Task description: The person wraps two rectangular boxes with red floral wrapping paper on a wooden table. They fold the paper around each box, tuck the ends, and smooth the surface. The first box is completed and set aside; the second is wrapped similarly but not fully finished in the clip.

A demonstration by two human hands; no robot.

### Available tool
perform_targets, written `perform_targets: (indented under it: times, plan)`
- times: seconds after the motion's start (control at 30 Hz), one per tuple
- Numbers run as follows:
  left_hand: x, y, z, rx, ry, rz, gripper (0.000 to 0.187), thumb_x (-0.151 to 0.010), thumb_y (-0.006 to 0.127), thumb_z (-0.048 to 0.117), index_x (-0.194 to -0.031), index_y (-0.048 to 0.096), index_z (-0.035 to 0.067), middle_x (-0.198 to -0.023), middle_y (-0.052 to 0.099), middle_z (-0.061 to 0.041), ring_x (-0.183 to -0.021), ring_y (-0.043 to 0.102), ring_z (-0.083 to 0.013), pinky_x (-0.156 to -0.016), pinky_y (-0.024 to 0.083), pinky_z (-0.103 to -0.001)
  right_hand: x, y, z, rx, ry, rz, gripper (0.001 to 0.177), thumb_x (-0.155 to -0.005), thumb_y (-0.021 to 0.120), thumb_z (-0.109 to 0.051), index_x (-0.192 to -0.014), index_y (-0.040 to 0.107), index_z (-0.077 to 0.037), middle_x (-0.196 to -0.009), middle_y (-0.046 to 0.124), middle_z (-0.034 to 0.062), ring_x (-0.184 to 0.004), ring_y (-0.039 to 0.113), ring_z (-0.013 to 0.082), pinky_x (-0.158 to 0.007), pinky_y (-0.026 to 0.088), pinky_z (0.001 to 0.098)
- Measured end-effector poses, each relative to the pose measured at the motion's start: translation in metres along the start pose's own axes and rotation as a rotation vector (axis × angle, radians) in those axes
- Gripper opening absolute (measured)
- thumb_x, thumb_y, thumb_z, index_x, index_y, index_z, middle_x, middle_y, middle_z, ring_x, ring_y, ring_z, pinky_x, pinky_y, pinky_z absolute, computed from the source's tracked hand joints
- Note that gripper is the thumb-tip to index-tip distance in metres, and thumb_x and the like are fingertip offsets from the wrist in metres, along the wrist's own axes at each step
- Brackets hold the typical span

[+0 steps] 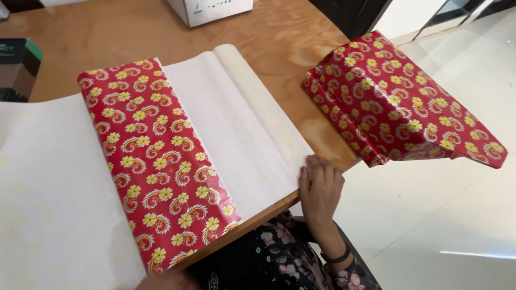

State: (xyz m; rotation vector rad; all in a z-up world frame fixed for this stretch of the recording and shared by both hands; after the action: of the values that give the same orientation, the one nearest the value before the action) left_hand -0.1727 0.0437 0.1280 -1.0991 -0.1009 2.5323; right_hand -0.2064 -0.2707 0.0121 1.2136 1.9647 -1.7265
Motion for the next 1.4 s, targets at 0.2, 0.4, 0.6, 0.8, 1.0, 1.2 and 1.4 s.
perform_targets:
  times: [0.2, 0.4, 0.6, 0.8, 1.0, 1.2, 1.4]
  plan:
    - [-0.005, 0.149, -0.030, -0.112, -0.173, -0.389, 0.058, -0.092, 0.069, 0.028, -0.137, 0.050, -0.004, -0.141, 0.052, -0.027, -0.132, 0.050, -0.0429, -0.107, 0.040, -0.053, 0.001, 0.001, -0.005, 0.008, -0.023, 0.041, 0.024, -0.097, 0.068, -0.012, -0.120, 0.069, -0.006, -0.114, 0.071, 0.0073, -0.106, 0.061, 0.0265, -0.093, 0.045, 0.0393]
    - [-0.008, 0.205, -0.097, -0.227, -0.285, -0.352, 0.072, -0.102, 0.061, 0.033, -0.150, 0.031, -0.011, -0.156, 0.033, -0.034, -0.145, 0.031, -0.0489, -0.117, 0.027, -0.053, 0.002, 0.002, -0.003, -0.021, -0.023, 0.051, 0.027, -0.096, 0.069, -0.010, -0.123, 0.068, -0.006, -0.107, 0.071, 0.0076, -0.100, 0.062, 0.0255, -0.089, 0.045, 0.0392]
    - [-0.014, 0.210, -0.130, -0.120, -0.352, -0.232, 0.061, -0.099, 0.059, 0.026, -0.147, 0.040, -0.007, -0.148, 0.048, -0.028, -0.138, 0.043, -0.0437, -0.115, 0.034, -0.049, -0.003, -0.002, -0.007, -0.075, -0.068, 0.046, 0.030, -0.092, 0.069, -0.007, -0.122, 0.069, -0.008, -0.100, 0.070, 0.0063, -0.094, 0.061, 0.0251, -0.088, 0.044, 0.0380]
    - [-0.006, 0.195, -0.150, 0.156, -0.633, -0.075, 0.045, -0.095, 0.062, 0.019, -0.137, 0.055, 0.003, -0.130, 0.066, -0.014, -0.116, 0.067, -0.0232, -0.096, 0.055, -0.035, -0.014, -0.011, -0.010, -0.292, -0.026, 0.007, 0.024, -0.091, 0.069, -0.002, -0.114, 0.073, -0.007, -0.089, 0.070, 0.0039, -0.088, 0.062, 0.0224, -0.086, 0.042, 0.0364]
    - [0.004, 0.189, -0.167, 0.476, -0.703, 0.099, 0.040, -0.102, 0.059, 0.020, -0.137, 0.055, 0.001, -0.127, 0.069, -0.010, -0.113, 0.068, -0.0160, -0.097, 0.054, -0.030, -0.007, -0.019, -0.052, -0.359, -0.234, 0.113, 0.026, -0.088, 0.070, 0.002, -0.114, 0.071, -0.003, -0.102, 0.072, 0.0088, -0.094, 0.063, 0.0264, -0.089, 0.052, 0.0405]
    - [0.007, 0.182, -0.172, 0.456, -0.739, 0.164, 0.051, -0.098, 0.063, 0.022, -0.142, 0.049, 0.000, -0.133, 0.060, -0.010, -0.103, 0.067, -0.0154, -0.088, 0.054, -0.029, 0.004, -0.018, -0.072, -0.418, -0.411, 0.087, 0.033, -0.078, 0.073, -0.002, -0.111, 0.070, 0.002, -0.105, 0.072, 0.0137, -0.093, 0.065, 0.0298, -0.089, 0.056, 0.0437]
    - [0.004, 0.186, -0.174, 0.508, -0.788, 0.192, 0.064, -0.091, 0.068, 0.011, -0.147, 0.039, 0.000, -0.130, 0.057, -0.010, -0.096, 0.064, -0.0144, -0.080, 0.056, -0.029, 0.006, -0.018, -0.068, -0.545, -0.484, 0.018, 0.034, -0.074, 0.072, 0.000, -0.108, 0.069, 0.003, -0.104, 0.070, 0.0158, -0.097, 0.067, 0.0326, -0.094, 0.056, 0.0455]
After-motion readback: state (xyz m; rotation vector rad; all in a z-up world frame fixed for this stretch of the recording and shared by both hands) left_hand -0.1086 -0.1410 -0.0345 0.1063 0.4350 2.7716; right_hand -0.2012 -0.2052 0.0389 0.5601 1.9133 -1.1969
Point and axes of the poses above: each hand's wrist, its own x-axis away from the middle knuckle, its own y-axis out of the palm, z = x × y, the point moved 6 cm from there along -x, towards the middle knuckle
